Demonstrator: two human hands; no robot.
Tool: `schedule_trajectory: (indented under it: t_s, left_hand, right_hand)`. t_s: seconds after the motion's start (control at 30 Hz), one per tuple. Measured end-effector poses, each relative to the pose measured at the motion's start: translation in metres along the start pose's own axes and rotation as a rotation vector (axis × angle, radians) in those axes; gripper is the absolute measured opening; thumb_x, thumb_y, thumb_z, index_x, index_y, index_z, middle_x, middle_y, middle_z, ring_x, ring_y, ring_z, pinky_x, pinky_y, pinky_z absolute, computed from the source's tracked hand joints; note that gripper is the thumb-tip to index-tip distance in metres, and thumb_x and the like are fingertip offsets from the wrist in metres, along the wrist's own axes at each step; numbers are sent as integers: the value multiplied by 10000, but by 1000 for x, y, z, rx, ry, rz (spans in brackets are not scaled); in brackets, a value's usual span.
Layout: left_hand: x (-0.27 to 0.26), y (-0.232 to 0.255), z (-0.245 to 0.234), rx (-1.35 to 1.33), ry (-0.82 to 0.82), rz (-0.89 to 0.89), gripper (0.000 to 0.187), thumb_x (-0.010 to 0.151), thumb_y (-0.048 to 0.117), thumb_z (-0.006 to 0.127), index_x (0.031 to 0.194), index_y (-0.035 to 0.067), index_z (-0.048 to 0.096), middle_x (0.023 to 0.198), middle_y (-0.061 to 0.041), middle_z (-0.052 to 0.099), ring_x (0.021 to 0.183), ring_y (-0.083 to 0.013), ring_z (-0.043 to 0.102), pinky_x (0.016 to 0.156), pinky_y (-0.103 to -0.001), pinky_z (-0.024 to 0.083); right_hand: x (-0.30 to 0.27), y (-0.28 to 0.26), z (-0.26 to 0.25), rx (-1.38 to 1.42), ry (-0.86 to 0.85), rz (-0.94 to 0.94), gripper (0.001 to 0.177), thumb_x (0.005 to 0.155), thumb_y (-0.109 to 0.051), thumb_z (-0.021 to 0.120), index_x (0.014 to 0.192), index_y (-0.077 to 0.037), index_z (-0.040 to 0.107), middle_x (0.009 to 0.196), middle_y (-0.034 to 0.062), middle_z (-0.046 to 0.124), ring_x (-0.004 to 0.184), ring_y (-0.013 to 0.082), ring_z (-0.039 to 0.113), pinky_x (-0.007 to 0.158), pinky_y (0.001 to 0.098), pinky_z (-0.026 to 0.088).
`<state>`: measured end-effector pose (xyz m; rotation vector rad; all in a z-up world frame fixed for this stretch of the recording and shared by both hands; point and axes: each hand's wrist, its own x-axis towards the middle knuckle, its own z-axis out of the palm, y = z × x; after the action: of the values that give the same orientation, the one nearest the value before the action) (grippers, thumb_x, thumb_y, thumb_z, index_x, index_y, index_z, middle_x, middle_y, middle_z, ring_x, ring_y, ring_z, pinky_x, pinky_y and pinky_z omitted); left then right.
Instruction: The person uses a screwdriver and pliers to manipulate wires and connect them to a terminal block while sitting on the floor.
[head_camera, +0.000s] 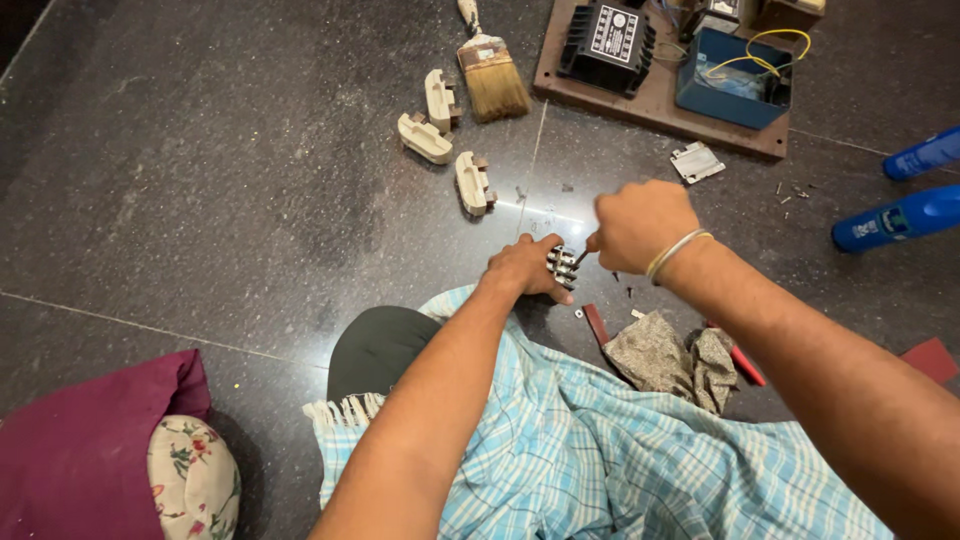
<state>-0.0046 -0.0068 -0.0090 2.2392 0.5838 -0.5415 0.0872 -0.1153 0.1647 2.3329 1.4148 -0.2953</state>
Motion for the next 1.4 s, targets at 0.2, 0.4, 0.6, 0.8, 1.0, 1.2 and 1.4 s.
schedule_trajectory:
  t_s: [0.2, 0.4, 0.6, 0.8, 1.0, 1.2, 1.4]
  left_hand:
    - [0, -7, 9, -57, 52, 17, 1116, 518, 520, 938, 1502, 369, 434, 1451, -143, 511, 1307, -424, 552, 1039, -547, 492]
    - [6, -12, 24, -111, 50, 87, 1169, 584, 534, 925, 1547, 234, 336, 1463, -269, 409, 1326, -479, 499, 1088, -498, 467]
    - [9, -14, 32, -204, 46, 72, 1140, 593, 472, 912, 1542, 227, 331, 1459, -257, 387, 1314, -493, 504, 1081, -506, 473]
    - [24, -26, 39, -215, 49, 124, 1172, 571, 482, 926, 1549, 224, 335, 1418, -261, 415, 1314, -488, 494, 1096, -497, 461]
    - [50, -38, 55, -194, 127, 164, 1253, 534, 573, 942, 1540, 149, 327, 1408, -294, 428, 1295, -484, 514, 1102, -473, 476]
    - [29, -25, 32, -73, 129, 131, 1175, 534, 556, 939, 1515, 183, 408, 1411, -239, 510, 1268, -462, 560, 1062, -507, 493]
    - [-1, 0, 5, 131, 103, 151, 1083, 551, 419, 929, 1495, 225, 435, 1399, -149, 555, 1247, -443, 572, 1009, -541, 517]
  right_hand:
    - [4, 13, 1, -25, -173, 73, 414, 857, -510, 742, 980, -117, 787, 955, 167, 755, 923, 371, 739, 799, 452, 585]
    - [8, 16, 29, -630, 140, -569, 178, 858, -252, 636, 892, -128, 759, 871, 20, 753, 911, 234, 721, 647, 372, 576]
    - [23, 6, 20, -612, -150, -508, 125, 845, -235, 665, 851, -178, 776, 918, 58, 785, 871, 248, 760, 701, 375, 568]
    - [14, 13, 12, -282, -254, -79, 294, 865, -416, 653, 958, -190, 816, 1015, 100, 780, 964, 293, 756, 788, 412, 601]
    - [-29, 20, 48, 55, -261, 257, 535, 961, -581, 525, 1077, -135, 798, 1127, 179, 757, 1051, 375, 728, 909, 467, 577]
    - [-79, 47, 121, 360, -106, 507, 564, 990, -591, 447, 1160, -145, 748, 1127, 234, 731, 1059, 437, 702, 935, 523, 546]
    - [-112, 82, 286, 616, 9, 423, 511, 998, -477, 525, 1045, -6, 717, 1094, 291, 709, 1067, 457, 677, 967, 506, 516]
